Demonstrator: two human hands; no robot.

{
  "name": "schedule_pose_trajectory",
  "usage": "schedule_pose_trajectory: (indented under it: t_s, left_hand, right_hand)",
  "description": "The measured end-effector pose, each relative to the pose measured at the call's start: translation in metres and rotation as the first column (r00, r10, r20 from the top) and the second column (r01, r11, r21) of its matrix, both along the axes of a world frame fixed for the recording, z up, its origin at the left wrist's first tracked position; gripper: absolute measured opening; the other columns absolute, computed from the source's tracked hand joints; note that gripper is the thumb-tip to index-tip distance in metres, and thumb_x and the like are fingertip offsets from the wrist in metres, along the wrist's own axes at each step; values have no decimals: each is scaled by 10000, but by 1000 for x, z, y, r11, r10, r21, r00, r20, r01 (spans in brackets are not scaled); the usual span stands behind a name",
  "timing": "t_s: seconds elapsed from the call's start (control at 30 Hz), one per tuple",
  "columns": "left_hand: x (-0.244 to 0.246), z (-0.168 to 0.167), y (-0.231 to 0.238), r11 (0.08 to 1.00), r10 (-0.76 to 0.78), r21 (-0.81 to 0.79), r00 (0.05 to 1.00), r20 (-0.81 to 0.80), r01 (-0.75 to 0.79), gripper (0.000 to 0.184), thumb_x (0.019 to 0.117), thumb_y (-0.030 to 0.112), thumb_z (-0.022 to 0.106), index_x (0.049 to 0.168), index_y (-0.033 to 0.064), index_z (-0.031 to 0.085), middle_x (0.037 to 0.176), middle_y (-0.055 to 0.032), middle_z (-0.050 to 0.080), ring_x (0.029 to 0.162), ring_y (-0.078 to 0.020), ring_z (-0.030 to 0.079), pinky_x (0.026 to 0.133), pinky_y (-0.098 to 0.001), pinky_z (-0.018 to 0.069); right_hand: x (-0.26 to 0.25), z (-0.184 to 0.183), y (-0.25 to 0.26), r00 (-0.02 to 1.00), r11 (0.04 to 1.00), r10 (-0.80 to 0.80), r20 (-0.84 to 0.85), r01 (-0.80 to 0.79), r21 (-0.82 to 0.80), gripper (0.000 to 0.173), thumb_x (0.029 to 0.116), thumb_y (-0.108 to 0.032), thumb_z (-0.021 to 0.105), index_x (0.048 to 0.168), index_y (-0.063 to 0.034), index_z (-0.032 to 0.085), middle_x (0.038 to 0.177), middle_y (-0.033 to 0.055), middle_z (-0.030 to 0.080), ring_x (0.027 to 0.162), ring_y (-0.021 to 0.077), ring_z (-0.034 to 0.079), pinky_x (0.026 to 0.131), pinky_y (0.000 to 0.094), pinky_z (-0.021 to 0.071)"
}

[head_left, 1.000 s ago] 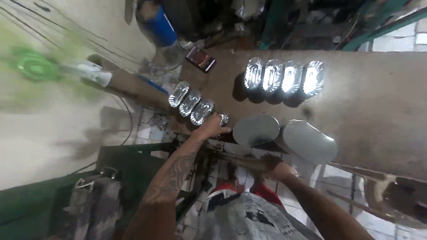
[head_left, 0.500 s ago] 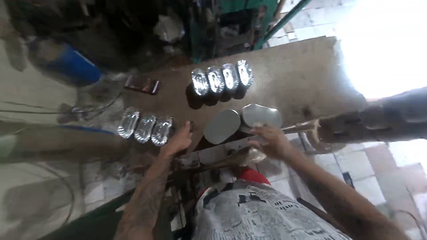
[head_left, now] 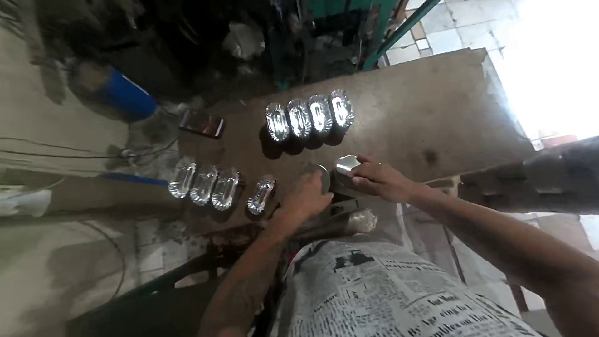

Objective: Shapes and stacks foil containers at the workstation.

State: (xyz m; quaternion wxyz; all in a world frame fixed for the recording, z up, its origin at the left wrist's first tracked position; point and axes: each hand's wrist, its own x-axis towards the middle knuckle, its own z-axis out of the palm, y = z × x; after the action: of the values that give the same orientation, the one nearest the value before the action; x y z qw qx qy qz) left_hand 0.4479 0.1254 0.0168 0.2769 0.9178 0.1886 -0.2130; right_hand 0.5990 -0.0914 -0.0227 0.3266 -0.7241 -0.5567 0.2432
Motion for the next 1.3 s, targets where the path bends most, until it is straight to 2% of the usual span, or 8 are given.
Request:
schedule_pose_trajectory:
  t_s: [0.27,0.5,0.63,0.77,1.0,1.13,1.2,1.3]
  left_hand:
    - [35,-13,66,700,-360,-684,929,-90,205,324,999,167,660,1291,31,624,1020,-89,695,842,-111,648,793,-308,557]
    - [27,0,46,859,-275,-459,961,-38,228,560,960,125,679,1479,91,471,1145,-167,684,975,-259,680,878,-474,560]
    - [-51,35,16,961,30,-255,883,469,103,385,982,91,475,1343,59,607,964,-119,699,821,-206,676,729,-428,570]
    - [-123,24,-5,363,815,-903,548,186,-232,431,926,52,399,1318,18,574,1069,-40,688,932,-74,666,840,-305,579]
    - [-196,-13,-25,-361,902,-932,247,-354,-21,340,938,99,340,816,163,651,779,-3,728,728,-88,711,663,-281,610]
    - [-183,-84,-35,-222,895,-944,333,-297,-244,265,924,55,375,965,65,637,823,-17,697,732,-65,672,672,-245,579]
    - [-167,-140,-32,242,704,-817,674,-224,-524,352,1090,150,416,1337,-46,573,1205,-161,642,1049,-187,617,938,-348,505]
    - [-112,-198,-40,721,264,-594,934,-240,-357,490,1108,340,407,1423,-16,528,1435,-229,552,1340,-336,532,1128,-516,409]
  right_hand:
    - [-2,-12,-1,999,999,-28,15,27,42,297,942,-246,687,1144,-33,733,1080,88,737,1125,205,672,1234,491,305]
    - [-28,-15,3,942,989,-110,318,135,-57,344,846,-230,719,1154,-77,729,1108,91,730,1176,300,645,1204,523,345]
    - [-78,36,10,918,927,-358,171,329,180,354,947,-89,576,1271,34,646,1248,198,672,1191,353,623,1001,538,511]
    - [-156,52,59,454,769,-354,-818,639,22,297,1034,-146,402,1229,-125,624,965,-45,715,834,60,692,738,290,611]
    - [-195,45,80,189,998,-61,-980,34,-56,256,960,-59,582,1208,-82,643,1024,17,748,893,105,715,818,322,610]
    - [-182,-4,57,489,982,-180,-854,45,-181,175,967,-49,570,1120,-12,647,963,49,726,838,113,700,781,317,603]
    - [-158,-39,11,883,948,-21,-469,-131,-290,301,984,-43,542,1245,73,637,1222,173,677,1130,224,661,1023,386,531]
    - [-136,-65,-52,960,741,245,-139,-277,-611,353,997,-69,557,1323,45,629,1332,276,620,1260,422,595,1098,555,457]
